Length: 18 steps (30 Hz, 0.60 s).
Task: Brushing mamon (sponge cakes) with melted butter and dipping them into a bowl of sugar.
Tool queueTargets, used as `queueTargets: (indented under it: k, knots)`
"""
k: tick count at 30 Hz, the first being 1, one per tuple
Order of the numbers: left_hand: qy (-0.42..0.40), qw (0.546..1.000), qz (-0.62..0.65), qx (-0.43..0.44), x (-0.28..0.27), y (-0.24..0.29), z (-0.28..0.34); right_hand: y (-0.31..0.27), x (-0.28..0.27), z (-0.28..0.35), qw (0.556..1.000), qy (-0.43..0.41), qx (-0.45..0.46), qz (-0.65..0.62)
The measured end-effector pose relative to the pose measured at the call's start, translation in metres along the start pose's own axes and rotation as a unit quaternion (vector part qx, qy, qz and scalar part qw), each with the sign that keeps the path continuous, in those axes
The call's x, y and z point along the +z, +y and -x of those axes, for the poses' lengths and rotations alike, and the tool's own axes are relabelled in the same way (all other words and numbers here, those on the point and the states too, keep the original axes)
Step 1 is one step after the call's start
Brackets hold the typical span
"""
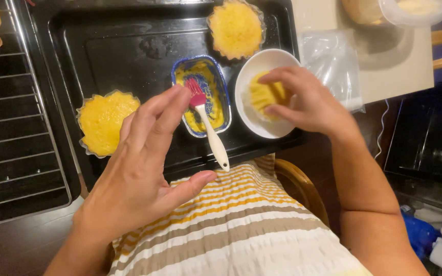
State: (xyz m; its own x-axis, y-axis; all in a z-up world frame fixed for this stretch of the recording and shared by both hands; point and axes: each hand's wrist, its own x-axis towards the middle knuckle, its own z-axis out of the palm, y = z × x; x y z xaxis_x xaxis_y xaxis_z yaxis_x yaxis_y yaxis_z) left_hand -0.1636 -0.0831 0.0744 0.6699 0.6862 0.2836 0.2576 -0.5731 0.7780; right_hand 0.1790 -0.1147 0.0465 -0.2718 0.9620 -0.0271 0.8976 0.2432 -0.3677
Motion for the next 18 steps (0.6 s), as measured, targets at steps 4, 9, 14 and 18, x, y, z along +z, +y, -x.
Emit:
queueTargets:
  k: [4, 9, 14, 18]
  knots:
    - [0.006, 1.0, 0.005, -0.003, -0.001, 0.001, 0.002, -0.007, -0.018, 0.003, 0.987, -0.012, 0.072, -0.142]
    - [0.011, 1.0, 0.0, -0.001, 0.001, -0.001, 0.001, -0.021, 0.007, 0.002, 0.998, 0.017, 0.024, -0.057]
    - [0.004, 1.0, 0.02, 0.002, 0.002, -0.003, 0.001, -0.021, 0.021, -0.001, 0.998, 0.028, 0.037, 0.035]
    - [0.002, 1.0, 0.013, -0.003, 0.002, -0.003, -0.004, 0.007, 0.012, 0.001, 0.999, 0.028, 0.026, 0.029]
